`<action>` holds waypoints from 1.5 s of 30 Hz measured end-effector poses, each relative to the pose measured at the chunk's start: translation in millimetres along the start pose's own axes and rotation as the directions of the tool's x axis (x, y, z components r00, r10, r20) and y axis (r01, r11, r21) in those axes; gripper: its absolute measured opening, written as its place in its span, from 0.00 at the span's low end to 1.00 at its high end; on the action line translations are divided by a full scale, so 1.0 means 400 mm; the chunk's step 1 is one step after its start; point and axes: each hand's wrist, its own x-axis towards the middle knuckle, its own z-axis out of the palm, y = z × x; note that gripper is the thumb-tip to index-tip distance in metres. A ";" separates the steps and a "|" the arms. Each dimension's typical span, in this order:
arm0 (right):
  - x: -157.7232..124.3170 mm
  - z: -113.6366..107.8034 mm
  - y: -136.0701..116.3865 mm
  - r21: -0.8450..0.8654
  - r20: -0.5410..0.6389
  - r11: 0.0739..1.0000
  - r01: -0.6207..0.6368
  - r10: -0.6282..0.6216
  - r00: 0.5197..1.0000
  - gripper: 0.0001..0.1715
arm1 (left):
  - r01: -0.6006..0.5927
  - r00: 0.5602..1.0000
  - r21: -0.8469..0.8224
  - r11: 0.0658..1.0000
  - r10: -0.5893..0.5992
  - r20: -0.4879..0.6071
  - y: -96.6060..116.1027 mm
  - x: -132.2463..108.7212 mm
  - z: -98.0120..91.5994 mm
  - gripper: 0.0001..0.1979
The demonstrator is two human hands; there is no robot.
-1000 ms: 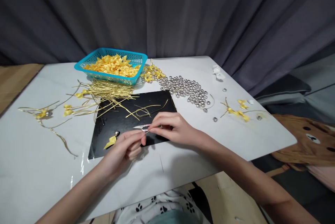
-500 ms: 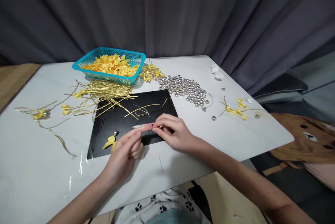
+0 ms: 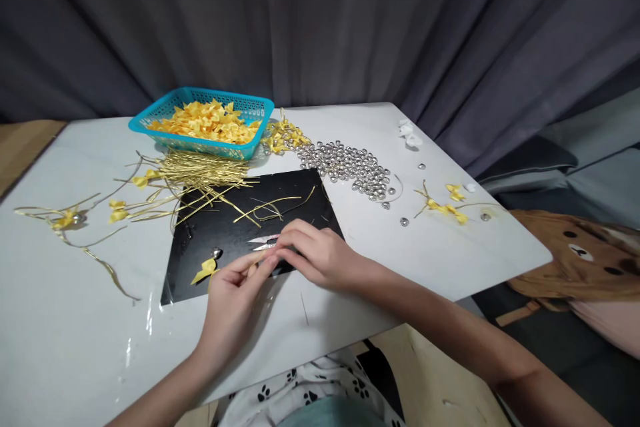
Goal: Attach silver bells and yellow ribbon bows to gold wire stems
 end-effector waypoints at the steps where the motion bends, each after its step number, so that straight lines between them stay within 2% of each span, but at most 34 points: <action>1: 0.002 0.005 0.000 0.140 -0.006 0.986 -0.085 0.087 0.996 0.11 | -0.009 1.000 0.006 1.000 0.009 0.014 -0.001 0.003 -0.002 0.15; 3: 0.004 0.018 -0.002 0.418 0.046 0.861 -0.289 0.298 0.954 0.10 | -0.022 0.998 0.004 1.000 0.022 0.051 -0.003 0.008 -0.006 0.15; 5: 0.006 0.029 -0.004 0.621 0.242 0.601 -0.503 0.464 0.852 0.13 | -0.028 0.997 -0.007 1.000 0.028 0.078 -0.003 0.011 -0.007 0.16; 7: 0.005 0.039 -0.007 0.696 0.461 0.316 -0.644 0.490 0.739 0.19 | -0.035 0.995 -0.019 0.999 0.036 0.090 -0.003 0.012 -0.006 0.17; 8: 0.004 0.043 -0.009 0.708 0.522 0.214 -0.673 0.482 0.704 0.21 | -0.040 0.995 -0.025 0.999 0.042 0.092 -0.003 0.013 -0.006 0.18; 10: 0.002 0.050 -0.012 0.738 0.530 0.106 -0.666 0.521 0.670 0.21 | -0.050 0.995 -0.035 0.998 0.053 0.085 -0.006 0.013 -0.007 0.18; 14: -0.001 0.064 -0.021 0.811 0.450 -0.014 -0.585 0.654 0.608 0.17 | -0.062 0.996 -0.034 0.997 0.064 0.066 -0.020 0.018 -0.013 0.18; 19: 0.001 0.074 -0.026 0.868 0.455 -0.188 -0.459 0.671 0.586 0.13 | -0.081 0.993 -0.023 0.996 0.083 0.080 -0.028 0.019 -0.020 0.17; 23: -0.002 0.076 -0.025 0.858 0.497 -0.259 -0.444 0.638 0.588 0.11 | -0.082 0.988 -0.012 0.997 0.082 0.129 -0.019 0.016 -0.020 0.18; 27: -0.005 0.079 -0.028 0.838 0.519 -0.239 -0.490 0.628 0.580 0.15 | -0.092 0.985 0.014 0.996 0.089 0.149 -0.013 0.020 -0.019 0.19; 31: -0.003 0.082 -0.035 0.870 0.458 -0.213 -0.444 0.682 0.570 0.14 | -0.137 0.982 0.048 0.989 0.129 0.137 -0.011 0.025 -0.018 0.18; 33: 0.000 0.080 -0.038 0.871 0.468 -0.245 -0.426 0.676 0.569 0.13 | -0.157 0.981 0.062 0.986 0.148 0.124 -0.010 0.027 -0.016 0.17; 36: 0.003 0.076 -0.038 0.851 0.520 -0.319 -0.418 0.622 0.585 0.12 | -0.179 0.978 0.073 0.981 0.170 0.121 -0.010 0.029 -0.014 0.17; 38: 0.003 0.074 -0.036 0.837 0.544 -0.333 -0.434 0.583 0.603 0.11 | -0.188 0.976 0.072 0.979 0.178 0.124 -0.011 0.031 -0.013 0.17; 43: 0.003 0.075 -0.032 0.839 0.540 -0.272 -0.471 0.521 0.661 0.12 | -0.183 0.976 0.048 0.982 0.175 0.132 -0.018 0.034 -0.015 0.17; 45: 0.003 0.078 -0.031 0.849 0.523 -0.256 -0.462 0.533 0.665 0.11 | -0.172 0.975 0.037 0.984 0.165 0.147 -0.018 0.035 -0.015 0.17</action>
